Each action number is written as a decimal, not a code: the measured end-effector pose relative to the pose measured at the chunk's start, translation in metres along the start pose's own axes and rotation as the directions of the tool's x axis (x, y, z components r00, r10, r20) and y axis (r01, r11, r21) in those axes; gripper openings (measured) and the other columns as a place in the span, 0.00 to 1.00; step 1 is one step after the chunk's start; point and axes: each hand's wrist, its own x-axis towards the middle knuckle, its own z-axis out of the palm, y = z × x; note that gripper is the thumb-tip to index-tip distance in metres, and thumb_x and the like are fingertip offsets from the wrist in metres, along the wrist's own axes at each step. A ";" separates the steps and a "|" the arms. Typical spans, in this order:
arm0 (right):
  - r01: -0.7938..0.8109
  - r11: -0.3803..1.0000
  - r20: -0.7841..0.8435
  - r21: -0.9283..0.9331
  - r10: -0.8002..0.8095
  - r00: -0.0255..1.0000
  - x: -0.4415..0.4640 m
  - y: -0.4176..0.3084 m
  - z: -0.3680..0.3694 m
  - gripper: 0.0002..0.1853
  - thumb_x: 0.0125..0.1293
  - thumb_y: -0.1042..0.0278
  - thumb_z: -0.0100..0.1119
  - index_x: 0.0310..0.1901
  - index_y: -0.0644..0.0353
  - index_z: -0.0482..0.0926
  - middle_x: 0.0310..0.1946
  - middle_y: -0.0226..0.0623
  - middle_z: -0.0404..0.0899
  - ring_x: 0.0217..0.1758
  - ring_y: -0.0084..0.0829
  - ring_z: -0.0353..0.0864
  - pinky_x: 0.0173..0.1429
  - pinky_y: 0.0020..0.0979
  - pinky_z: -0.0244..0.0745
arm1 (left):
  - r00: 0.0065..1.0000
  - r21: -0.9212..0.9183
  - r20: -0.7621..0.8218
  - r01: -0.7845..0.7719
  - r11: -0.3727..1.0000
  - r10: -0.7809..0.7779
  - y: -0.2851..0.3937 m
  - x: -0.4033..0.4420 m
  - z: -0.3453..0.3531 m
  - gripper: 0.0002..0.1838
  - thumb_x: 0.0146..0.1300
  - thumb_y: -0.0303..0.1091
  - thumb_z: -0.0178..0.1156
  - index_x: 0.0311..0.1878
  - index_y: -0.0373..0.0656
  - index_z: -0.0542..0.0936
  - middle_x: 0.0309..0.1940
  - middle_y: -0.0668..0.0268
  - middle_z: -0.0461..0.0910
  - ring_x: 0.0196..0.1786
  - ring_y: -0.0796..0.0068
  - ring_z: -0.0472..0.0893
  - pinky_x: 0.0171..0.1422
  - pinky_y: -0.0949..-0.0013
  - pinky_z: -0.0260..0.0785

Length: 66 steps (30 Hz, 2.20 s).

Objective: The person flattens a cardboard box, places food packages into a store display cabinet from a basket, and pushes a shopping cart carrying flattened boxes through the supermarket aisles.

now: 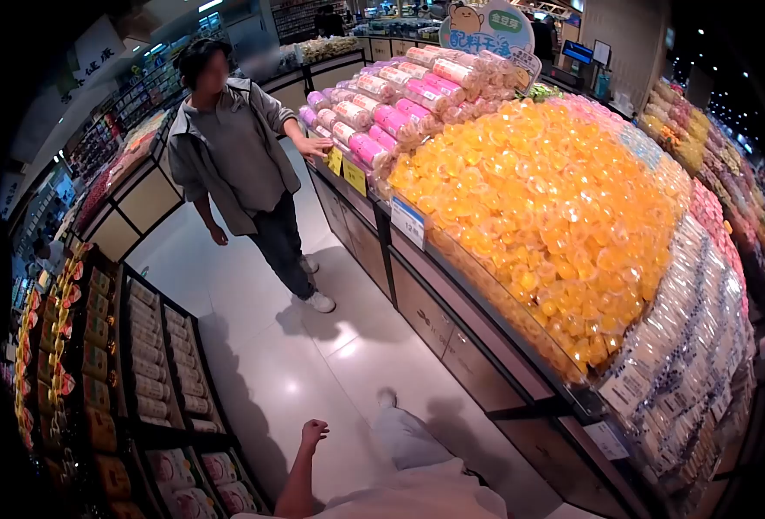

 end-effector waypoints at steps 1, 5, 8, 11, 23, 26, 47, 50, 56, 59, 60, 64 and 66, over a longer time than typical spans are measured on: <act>0.014 1.000 0.014 -0.011 -0.014 1.000 0.015 -0.028 0.009 0.13 0.56 0.61 0.53 0.33 0.63 0.76 0.30 0.38 0.78 0.34 0.26 0.77 0.40 0.27 0.70 | 0.999 0.110 0.042 -0.004 0.994 0.000 0.005 0.020 0.000 0.08 0.52 0.31 0.56 0.30 0.36 0.73 0.25 0.58 0.77 0.23 0.72 0.78 0.24 0.72 0.71; 0.109 0.993 0.035 -0.032 -0.108 0.994 0.073 -0.160 0.030 0.13 0.56 0.60 0.53 0.33 0.63 0.76 0.29 0.39 0.78 0.34 0.25 0.76 0.40 0.26 0.69 | 0.990 0.448 0.138 -0.093 0.889 0.034 0.026 0.078 -0.013 0.08 0.52 0.30 0.55 0.29 0.32 0.73 0.24 0.57 0.77 0.25 0.67 0.80 0.27 0.69 0.72; 0.333 0.896 -0.077 0.293 -0.325 0.942 0.057 -0.316 0.021 0.13 0.56 0.60 0.53 0.32 0.64 0.76 0.29 0.40 0.78 0.34 0.24 0.76 0.40 0.25 0.69 | 0.998 0.475 0.065 -0.015 0.880 -0.019 0.055 0.093 -0.044 0.17 0.50 0.40 0.61 0.29 0.33 0.72 0.23 0.59 0.76 0.25 0.69 0.80 0.25 0.68 0.72; 0.720 0.652 -0.218 0.239 -0.686 0.694 -0.078 -0.516 -0.021 0.06 0.55 0.72 0.50 0.28 0.64 0.76 0.24 0.36 0.77 0.35 0.25 0.75 0.40 0.24 0.69 | 0.944 0.379 0.088 0.262 0.887 -0.317 0.064 0.125 -0.077 0.20 0.50 0.45 0.63 0.31 0.35 0.72 0.25 0.60 0.76 0.27 0.70 0.79 0.25 0.67 0.72; 0.979 -0.167 -0.722 0.117 -0.691 -0.032 -0.254 -0.704 -0.008 0.43 0.41 0.19 0.33 0.15 0.61 0.70 0.13 0.35 0.73 0.22 0.34 0.75 0.43 0.37 0.64 | 0.891 0.624 0.392 -0.075 0.777 -0.229 0.214 0.378 -0.099 0.14 0.54 0.40 0.55 0.32 0.36 0.74 0.24 0.61 0.79 0.24 0.72 0.80 0.25 0.72 0.73; 0.960 0.052 -0.725 0.274 -0.645 0.241 -0.205 -0.729 0.025 0.44 0.44 0.22 0.32 0.26 0.66 0.72 0.21 0.39 0.75 0.29 0.34 0.75 0.45 0.37 0.66 | 0.853 0.476 0.481 -0.060 0.877 -0.202 0.280 0.435 -0.071 0.12 0.57 0.37 0.53 0.38 0.39 0.70 0.30 0.61 0.77 0.29 0.70 0.79 0.29 0.70 0.72; -0.135 0.487 -0.095 0.863 0.418 0.903 -0.063 -0.450 0.318 0.17 0.59 0.54 0.50 0.35 0.63 0.74 0.24 0.41 0.78 0.25 0.25 0.77 0.30 0.26 0.71 | 0.664 0.651 0.588 -0.051 0.757 -0.461 0.284 0.499 -0.033 0.11 0.55 0.36 0.54 0.39 0.42 0.70 0.29 0.60 0.76 0.27 0.67 0.79 0.26 0.69 0.70; 0.167 0.486 -0.368 0.858 0.354 0.860 -0.044 -0.473 0.233 0.16 0.60 0.57 0.51 0.38 0.65 0.73 0.27 0.38 0.78 0.27 0.25 0.78 0.30 0.24 0.72 | 0.704 0.620 0.606 -0.125 0.775 -0.371 0.300 0.490 -0.032 0.09 0.56 0.34 0.52 0.38 0.43 0.69 0.30 0.61 0.75 0.32 0.67 0.78 0.33 0.67 0.70; 0.707 0.249 -0.738 0.662 0.050 0.673 -0.081 -0.470 0.127 0.12 0.64 0.62 0.46 0.38 0.63 0.72 0.26 0.33 0.75 0.30 0.21 0.74 0.36 0.22 0.70 | 0.818 0.708 0.491 -0.173 0.685 -0.301 0.276 0.452 -0.013 0.08 0.56 0.32 0.51 0.37 0.41 0.68 0.25 0.61 0.75 0.25 0.68 0.78 0.24 0.68 0.70; 0.692 0.249 -0.732 0.677 0.129 0.669 -0.100 -0.409 0.137 0.11 0.64 0.64 0.45 0.36 0.64 0.72 0.26 0.33 0.75 0.30 0.20 0.74 0.37 0.22 0.69 | 0.789 0.805 0.465 -0.188 0.563 -0.401 0.247 0.390 0.033 0.06 0.56 0.32 0.50 0.35 0.40 0.69 0.26 0.61 0.75 0.25 0.67 0.78 0.24 0.68 0.70; 0.668 0.265 -0.716 0.695 0.175 0.676 -0.106 -0.385 0.153 0.11 0.64 0.64 0.45 0.35 0.64 0.71 0.26 0.34 0.75 0.30 0.20 0.74 0.37 0.22 0.69 | 0.729 0.814 0.496 -0.202 0.545 -0.471 0.236 0.370 0.051 0.07 0.57 0.32 0.50 0.37 0.40 0.69 0.28 0.60 0.75 0.26 0.66 0.78 0.25 0.67 0.70; 0.640 0.178 -0.644 0.748 0.427 0.635 -0.130 -0.273 0.214 0.09 0.64 0.66 0.45 0.32 0.63 0.68 0.24 0.34 0.74 0.29 0.23 0.76 0.34 0.23 0.71 | 0.346 0.499 0.783 -0.845 0.191 -0.517 0.206 0.268 0.157 0.12 0.54 0.37 0.57 0.37 0.39 0.73 0.25 0.59 0.78 0.24 0.69 0.80 0.23 0.68 0.72; 0.606 -0.028 -0.481 0.795 0.579 0.658 -0.168 -0.222 0.202 0.09 0.64 0.66 0.45 0.31 0.63 0.66 0.24 0.34 0.74 0.28 0.24 0.77 0.33 0.24 0.71 | 0.263 0.364 0.843 -0.921 0.137 -0.468 0.195 0.195 0.218 0.10 0.55 0.35 0.55 0.33 0.37 0.74 0.24 0.60 0.78 0.26 0.71 0.80 0.27 0.70 0.72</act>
